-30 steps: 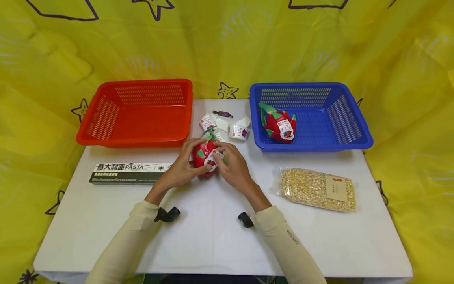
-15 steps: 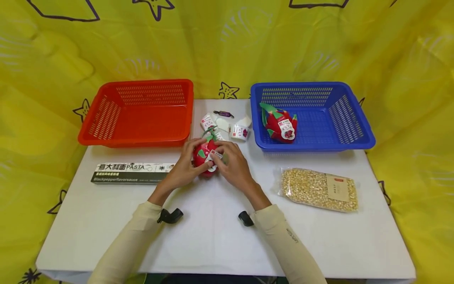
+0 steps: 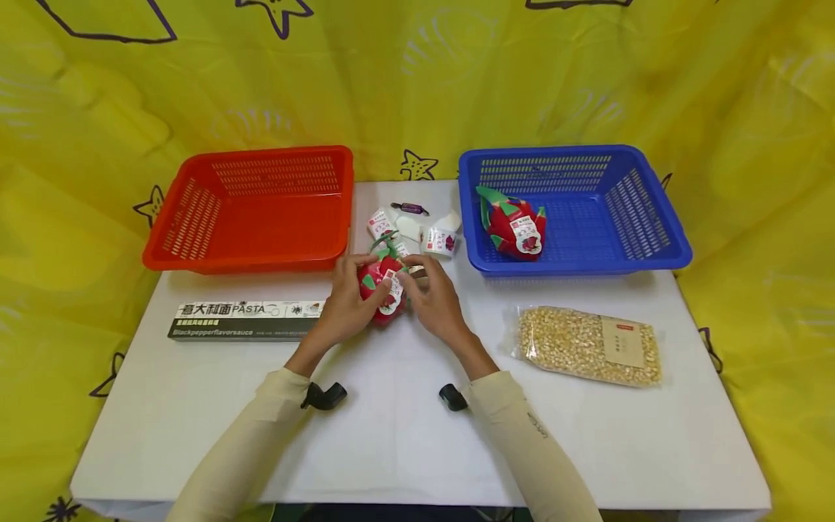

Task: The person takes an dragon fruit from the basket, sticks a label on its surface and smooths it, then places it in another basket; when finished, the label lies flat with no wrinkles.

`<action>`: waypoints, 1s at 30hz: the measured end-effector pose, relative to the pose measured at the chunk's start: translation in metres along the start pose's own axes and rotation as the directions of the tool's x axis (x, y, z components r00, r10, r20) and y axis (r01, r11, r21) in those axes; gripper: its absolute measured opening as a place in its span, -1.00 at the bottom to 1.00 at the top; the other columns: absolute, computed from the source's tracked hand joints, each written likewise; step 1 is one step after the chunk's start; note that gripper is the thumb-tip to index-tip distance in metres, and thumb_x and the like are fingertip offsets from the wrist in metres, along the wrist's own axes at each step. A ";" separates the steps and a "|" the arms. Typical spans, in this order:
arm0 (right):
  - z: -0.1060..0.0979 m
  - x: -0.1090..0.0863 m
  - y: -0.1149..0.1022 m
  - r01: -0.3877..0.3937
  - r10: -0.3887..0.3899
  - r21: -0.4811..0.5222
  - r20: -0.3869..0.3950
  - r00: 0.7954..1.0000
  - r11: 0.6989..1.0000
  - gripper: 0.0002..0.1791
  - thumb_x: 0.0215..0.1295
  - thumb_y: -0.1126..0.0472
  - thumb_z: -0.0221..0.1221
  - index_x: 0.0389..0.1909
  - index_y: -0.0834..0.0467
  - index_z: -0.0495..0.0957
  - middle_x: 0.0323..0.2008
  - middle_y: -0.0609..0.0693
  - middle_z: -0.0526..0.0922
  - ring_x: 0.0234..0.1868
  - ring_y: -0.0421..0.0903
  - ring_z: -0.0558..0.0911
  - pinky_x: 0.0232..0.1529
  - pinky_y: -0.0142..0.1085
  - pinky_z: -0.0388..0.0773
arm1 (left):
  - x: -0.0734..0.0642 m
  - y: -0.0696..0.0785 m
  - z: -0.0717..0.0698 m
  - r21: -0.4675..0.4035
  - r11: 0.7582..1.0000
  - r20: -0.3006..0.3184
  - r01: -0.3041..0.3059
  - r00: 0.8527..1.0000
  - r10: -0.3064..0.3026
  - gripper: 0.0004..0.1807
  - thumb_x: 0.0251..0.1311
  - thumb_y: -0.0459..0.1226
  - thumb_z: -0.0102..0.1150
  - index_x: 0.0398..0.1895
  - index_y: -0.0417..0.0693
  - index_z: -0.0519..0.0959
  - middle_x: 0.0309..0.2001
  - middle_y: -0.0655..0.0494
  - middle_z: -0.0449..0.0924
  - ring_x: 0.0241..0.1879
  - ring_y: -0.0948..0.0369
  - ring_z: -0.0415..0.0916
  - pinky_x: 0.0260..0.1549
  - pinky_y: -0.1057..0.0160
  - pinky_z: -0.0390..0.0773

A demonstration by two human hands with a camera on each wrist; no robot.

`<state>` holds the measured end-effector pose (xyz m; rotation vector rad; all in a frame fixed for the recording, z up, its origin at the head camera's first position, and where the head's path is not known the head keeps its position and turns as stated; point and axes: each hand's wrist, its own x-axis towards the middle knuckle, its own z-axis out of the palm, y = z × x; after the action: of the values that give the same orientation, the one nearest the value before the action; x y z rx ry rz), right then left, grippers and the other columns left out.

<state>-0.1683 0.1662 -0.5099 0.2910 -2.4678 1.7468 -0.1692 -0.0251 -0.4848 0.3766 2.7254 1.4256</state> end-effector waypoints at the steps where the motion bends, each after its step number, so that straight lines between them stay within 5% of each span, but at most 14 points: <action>1: -0.001 -0.001 0.001 -0.008 0.008 -0.004 -0.004 1.000 1.000 -0.64 0.61 0.17 0.17 0.30 0.20 0.49 0.25 0.13 0.61 0.15 0.14 0.69 0.14 0.05 0.67 | 0.000 0.002 0.003 0.021 1.000 -0.028 0.017 0.999 -0.017 -0.43 0.49 -0.01 0.17 0.43 0.01 0.30 0.39 -0.08 0.19 0.36 -0.02 0.25 0.05 -0.14 0.61; 5: -0.002 -0.009 0.001 0.000 -0.003 -0.052 -0.072 0.997 0.999 -0.68 0.61 0.19 0.17 0.26 0.18 0.53 0.21 0.12 0.64 0.13 0.11 0.70 0.08 0.01 0.69 | 0.001 0.011 0.012 0.063 0.995 -0.115 0.083 0.990 -0.076 -0.52 0.51 -0.01 0.11 0.35 0.03 0.35 0.32 -0.09 0.25 0.29 -0.02 0.29 -0.13 -0.15 0.59; 9: -0.001 -0.023 -0.003 0.127 -0.158 -0.186 -0.160 0.974 0.974 -0.71 0.50 0.24 0.30 0.16 0.16 0.70 0.19 0.06 0.70 0.16 0.06 0.69 0.10 -0.01 0.69 | 0.002 0.017 0.016 0.091 0.988 -0.148 0.124 0.983 -0.110 -0.51 0.48 0.02 0.15 0.32 0.04 0.38 0.29 -0.10 0.28 0.26 -0.02 0.31 -0.13 -0.15 0.59; 15: 0.004 -0.035 -0.008 0.271 -0.385 -0.502 -0.137 0.913 0.821 -0.67 0.40 0.19 0.41 0.15 0.07 0.78 0.21 0.00 0.75 0.19 0.02 0.72 0.11 -0.04 0.71 | 0.005 0.019 0.017 0.099 0.986 -0.185 0.137 0.976 -0.117 -0.45 0.46 0.12 0.16 0.30 0.01 0.37 0.25 -0.10 0.31 0.22 -0.02 0.35 -0.14 -0.14 0.61; 19: 0.008 -0.037 -0.014 0.294 -0.422 -0.606 -0.076 0.904 0.739 -0.66 0.43 0.13 0.39 0.18 0.04 0.76 0.18 0.00 0.77 0.17 -0.01 0.74 0.04 -0.10 0.74 | 0.003 0.013 0.010 0.064 0.992 -0.166 0.112 0.981 -0.100 -0.49 0.52 0.07 0.11 0.32 -0.02 0.37 0.30 -0.10 0.30 0.27 -0.02 0.34 -0.09 -0.15 0.61; 21: 0.009 -0.037 -0.015 0.299 -0.425 -0.620 -0.062 0.903 0.725 -0.68 0.42 0.13 0.40 0.15 0.06 0.77 0.14 -0.01 0.78 0.14 -0.02 0.75 -0.01 -0.12 0.76 | 0.000 0.007 0.003 0.037 0.996 -0.107 0.075 0.992 -0.071 -0.47 0.53 0.03 0.13 0.37 -0.03 0.35 0.33 -0.11 0.27 0.31 -0.03 0.32 0.03 -0.15 0.60; 23: 0.008 -0.037 -0.016 0.279 -0.402 -0.595 -0.081 0.912 0.754 -0.71 0.39 0.15 0.42 0.08 0.11 0.81 0.10 0.00 0.80 0.11 -0.02 0.76 -0.03 -0.14 0.76 | -0.003 0.001 -0.005 0.011 1.000 -0.008 0.024 1.000 -0.024 -0.42 0.52 -0.03 0.19 0.44 -0.04 0.28 0.38 -0.13 0.22 0.36 -0.04 0.27 0.19 -0.15 0.57; 25: 0.007 -0.034 -0.017 0.232 -0.339 -0.529 -0.114 0.934 0.816 -0.76 0.35 0.15 0.46 -0.03 0.16 0.83 0.08 0.01 0.81 0.08 0.00 0.77 -0.04 -0.13 0.76 | -0.005 -0.004 -0.013 -0.013 1.000 0.097 -0.020 0.995 0.021 -0.33 0.50 -0.08 0.25 0.52 -0.02 0.20 0.44 -0.14 0.16 0.41 -0.05 0.22 0.31 -0.17 0.50; 28: 0.002 -0.025 -0.017 0.120 -0.172 -0.336 -0.129 0.977 0.934 -0.81 0.31 0.15 0.49 -0.20 0.18 0.78 0.06 0.05 0.76 0.12 0.01 0.71 0.00 -0.08 0.75 | -0.005 -0.008 -0.019 -0.019 0.998 0.205 -0.054 0.977 0.057 -0.21 0.48 -0.11 0.29 0.60 0.05 0.08 0.51 -0.15 0.09 0.46 -0.07 0.17 0.41 -0.20 0.41; 30: -0.003 -0.018 -0.014 0.029 -0.046 -0.200 -0.079 0.996 0.979 -0.81 0.31 0.14 0.49 -0.26 0.17 0.74 0.05 0.06 0.69 0.11 0.01 0.67 0.02 -0.06 0.74 | -0.004 -0.009 -0.021 -0.020 0.998 0.236 -0.057 0.970 0.060 -0.18 0.48 -0.09 0.30 0.62 0.09 0.05 0.53 -0.14 0.07 0.47 -0.07 0.15 0.42 -0.21 0.38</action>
<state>-0.1481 0.1662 -0.4989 0.2392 -2.5329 1.4522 -0.1697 -0.0477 -0.4807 0.5900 2.5324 1.3157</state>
